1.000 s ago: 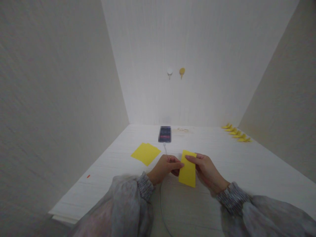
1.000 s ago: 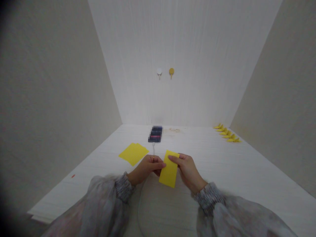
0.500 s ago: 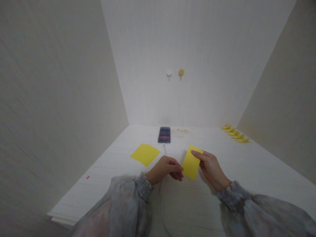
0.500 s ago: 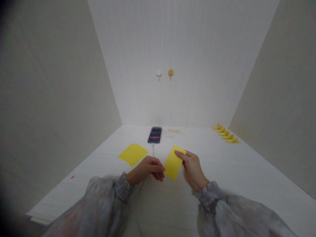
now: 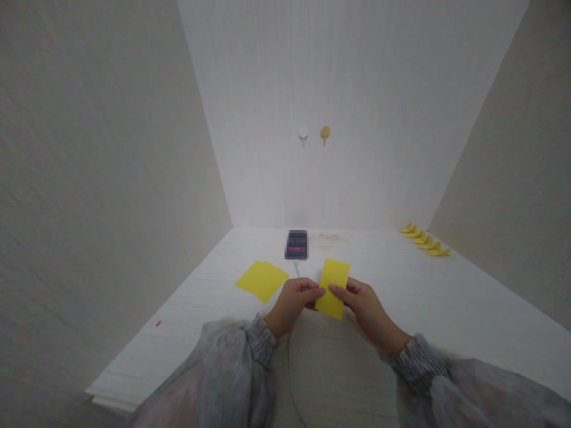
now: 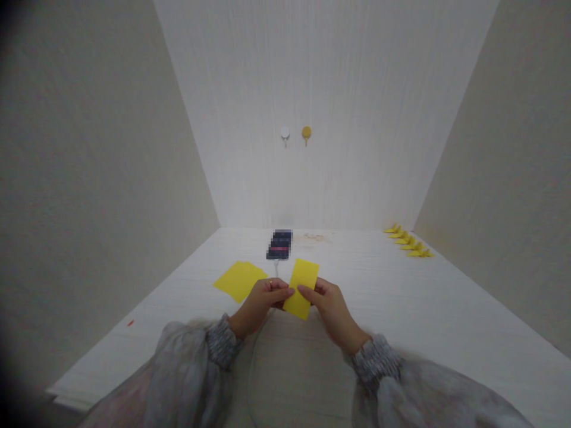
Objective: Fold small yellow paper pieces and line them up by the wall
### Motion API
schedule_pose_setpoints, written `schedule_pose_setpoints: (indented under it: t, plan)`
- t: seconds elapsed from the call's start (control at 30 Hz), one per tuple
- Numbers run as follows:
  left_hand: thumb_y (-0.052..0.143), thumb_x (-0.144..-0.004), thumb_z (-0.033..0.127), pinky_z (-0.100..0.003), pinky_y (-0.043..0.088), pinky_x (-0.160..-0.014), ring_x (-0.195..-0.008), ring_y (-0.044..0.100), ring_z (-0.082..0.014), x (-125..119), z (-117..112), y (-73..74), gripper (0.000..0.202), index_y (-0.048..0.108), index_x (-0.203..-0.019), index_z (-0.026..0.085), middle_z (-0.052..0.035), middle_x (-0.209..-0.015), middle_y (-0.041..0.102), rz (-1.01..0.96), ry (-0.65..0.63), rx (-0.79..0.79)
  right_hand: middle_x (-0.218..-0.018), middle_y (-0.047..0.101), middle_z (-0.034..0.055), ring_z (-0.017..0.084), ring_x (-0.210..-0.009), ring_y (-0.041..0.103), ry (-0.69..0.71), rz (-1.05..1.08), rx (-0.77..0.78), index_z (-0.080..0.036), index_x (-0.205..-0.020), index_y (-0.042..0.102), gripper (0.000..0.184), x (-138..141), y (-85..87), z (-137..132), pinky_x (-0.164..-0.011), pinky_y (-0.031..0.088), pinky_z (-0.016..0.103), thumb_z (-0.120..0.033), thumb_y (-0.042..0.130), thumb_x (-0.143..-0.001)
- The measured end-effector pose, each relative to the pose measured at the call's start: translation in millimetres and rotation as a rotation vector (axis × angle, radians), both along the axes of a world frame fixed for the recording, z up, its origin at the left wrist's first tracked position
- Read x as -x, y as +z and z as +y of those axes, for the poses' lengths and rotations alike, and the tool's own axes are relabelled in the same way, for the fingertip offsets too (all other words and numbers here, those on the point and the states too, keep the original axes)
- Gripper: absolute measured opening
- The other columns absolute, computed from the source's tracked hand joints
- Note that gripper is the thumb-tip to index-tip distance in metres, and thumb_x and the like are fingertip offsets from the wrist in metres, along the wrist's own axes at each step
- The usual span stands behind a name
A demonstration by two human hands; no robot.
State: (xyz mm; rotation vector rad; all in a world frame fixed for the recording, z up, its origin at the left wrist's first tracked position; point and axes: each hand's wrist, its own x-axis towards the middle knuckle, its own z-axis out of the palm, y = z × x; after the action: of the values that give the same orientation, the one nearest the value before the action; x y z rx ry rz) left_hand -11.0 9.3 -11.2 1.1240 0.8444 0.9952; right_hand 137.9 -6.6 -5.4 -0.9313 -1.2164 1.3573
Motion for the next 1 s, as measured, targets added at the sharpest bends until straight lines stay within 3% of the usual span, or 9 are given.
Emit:
schedule_pose_setpoints:
  t: [0.23,0.43,0.57,0.77,0.9,1.0]
  plan:
    - [0.064,-0.058,0.037,-0.025,0.045,-0.057,-0.057,0.057,-0.0122,-1.0,-0.3,3.2,0.031,0.059,-0.072,0.010,-0.0043,-0.065,0.061,0.004,0.019,-0.008,-0.072,0.065,0.0058,0.020,-0.068,0.058,-0.006,-0.070,-0.033,-0.016,-0.075,0.067,0.028,-2.0,-1.7,0.6,-0.069,0.044,0.033,-0.040,0.064,-0.061]
    - [0.062,-0.060,0.033,-0.023,0.042,-0.053,-0.053,0.055,-0.0108,0.5,0.5,3.8,0.025,0.059,-0.069,0.010,-0.0030,-0.061,0.060,-0.011,0.028,-0.007,-0.078,0.066,0.0052,0.019,-0.069,0.058,0.024,-0.046,-0.047,-0.018,-0.087,0.066,0.027,-3.2,-4.8,0.2,-0.067,0.044,0.032,-0.034,0.062,-0.065]
    - [0.061,-0.060,0.027,-0.020,0.039,-0.049,-0.049,0.052,-0.0085,1.3,1.6,3.0,0.018,0.057,-0.066,0.010,-0.0013,-0.057,0.057,-0.040,0.030,0.021,-0.084,0.066,0.0031,0.018,-0.079,0.058,0.053,-0.050,-0.094,-0.022,-0.088,0.067,0.022,-4.0,-3.7,-0.4,-0.076,0.042,0.032,-0.028,0.061,-0.067]
    - [0.059,-0.063,0.027,-0.018,0.039,-0.048,-0.047,0.049,-0.0059,0.6,0.7,4.2,0.017,0.055,-0.065,0.011,0.0008,-0.055,0.053,-0.069,0.014,0.018,-0.078,0.063,0.0007,0.016,-0.074,0.056,0.024,-0.206,-0.301,-0.027,-0.086,0.067,0.020,-8.4,-3.0,-0.4,-0.068,0.043,0.027,-0.020,0.056,-0.071]
    - [0.055,-0.067,0.040,-0.021,0.044,-0.053,-0.056,0.054,-0.0086,0.7,-2.3,8.8,0.029,0.056,-0.071,0.011,-0.0027,-0.065,0.057,-0.074,-0.062,0.023,-0.075,0.059,0.0017,0.015,-0.071,0.055,-0.042,-0.354,-0.503,-0.028,-0.092,0.065,0.025,-12.9,-3.0,1.5,-0.063,0.043,0.027,-0.018,0.050,-0.074]
    - [0.059,-0.064,0.041,-0.021,0.045,-0.053,-0.060,0.057,-0.0108,0.6,-3.1,9.3,0.034,0.058,-0.078,0.010,-0.0060,-0.073,0.061,0.003,-0.114,0.008,-0.077,0.059,0.0031,0.015,-0.070,0.054,-0.084,-0.469,-0.642,-0.028,-0.098,0.062,0.028,-16.5,-4.5,4.3,-0.062,0.043,0.027,-0.018,0.046,-0.077]
